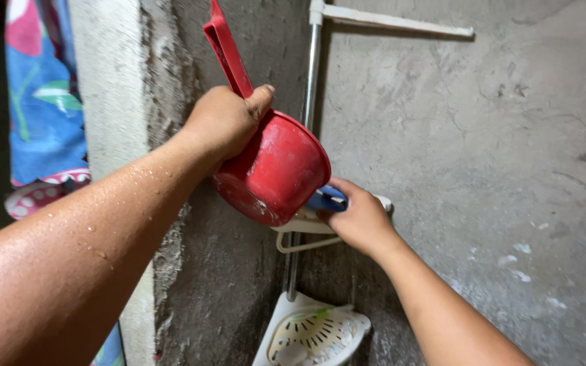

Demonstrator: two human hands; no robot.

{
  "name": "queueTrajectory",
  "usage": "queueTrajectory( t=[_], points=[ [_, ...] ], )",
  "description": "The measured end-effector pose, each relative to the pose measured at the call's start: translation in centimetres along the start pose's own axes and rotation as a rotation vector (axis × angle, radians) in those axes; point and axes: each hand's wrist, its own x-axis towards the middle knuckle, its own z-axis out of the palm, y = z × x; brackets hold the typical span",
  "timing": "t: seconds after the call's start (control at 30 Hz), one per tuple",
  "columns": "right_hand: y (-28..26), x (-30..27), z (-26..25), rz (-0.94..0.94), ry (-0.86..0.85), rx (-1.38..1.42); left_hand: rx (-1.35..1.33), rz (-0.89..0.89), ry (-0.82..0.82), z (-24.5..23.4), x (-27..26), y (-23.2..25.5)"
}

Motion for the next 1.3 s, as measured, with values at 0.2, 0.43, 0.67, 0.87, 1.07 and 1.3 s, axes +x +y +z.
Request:
queueTrajectory(
  t=[0.2, 0.43, 0.67, 0.87, 1.07, 1.3],
  points=[
    [1.2, -0.2, -1.0, -0.020, -0.092, 0.094, 0.066, 0.041, 0.011, -1.5, -0.5, -0.3],
    [0.1, -0.1, -0.4, -0.027, -0.247, 0.251, 0.090, 0.068, 0.009, -2.1, -1.3, -0.7],
    [-1.0, 1.1, 0.5, 0.005, -0.124, 0.148, 0.215, 0.083, -0.003, -2.5, -2.3, -0.2],
    [-0.3, 1.6, -0.1, 0.035, -0.217, 0.206, 0.281, 0.070, 0.045, -2.1, -2.3, 0.6],
    [0.2, 3.4, 0.2, -0.070, -0.266, 0.235, 0.473, 0.038, 0.114, -0.3, -1.1, 2.3],
    [2.7, 4.5, 0.5, -0.104, -0.330, 0.239, 0.585, -0.065, 0.142, 1.8, -1.1, 2.3]
  ],
)
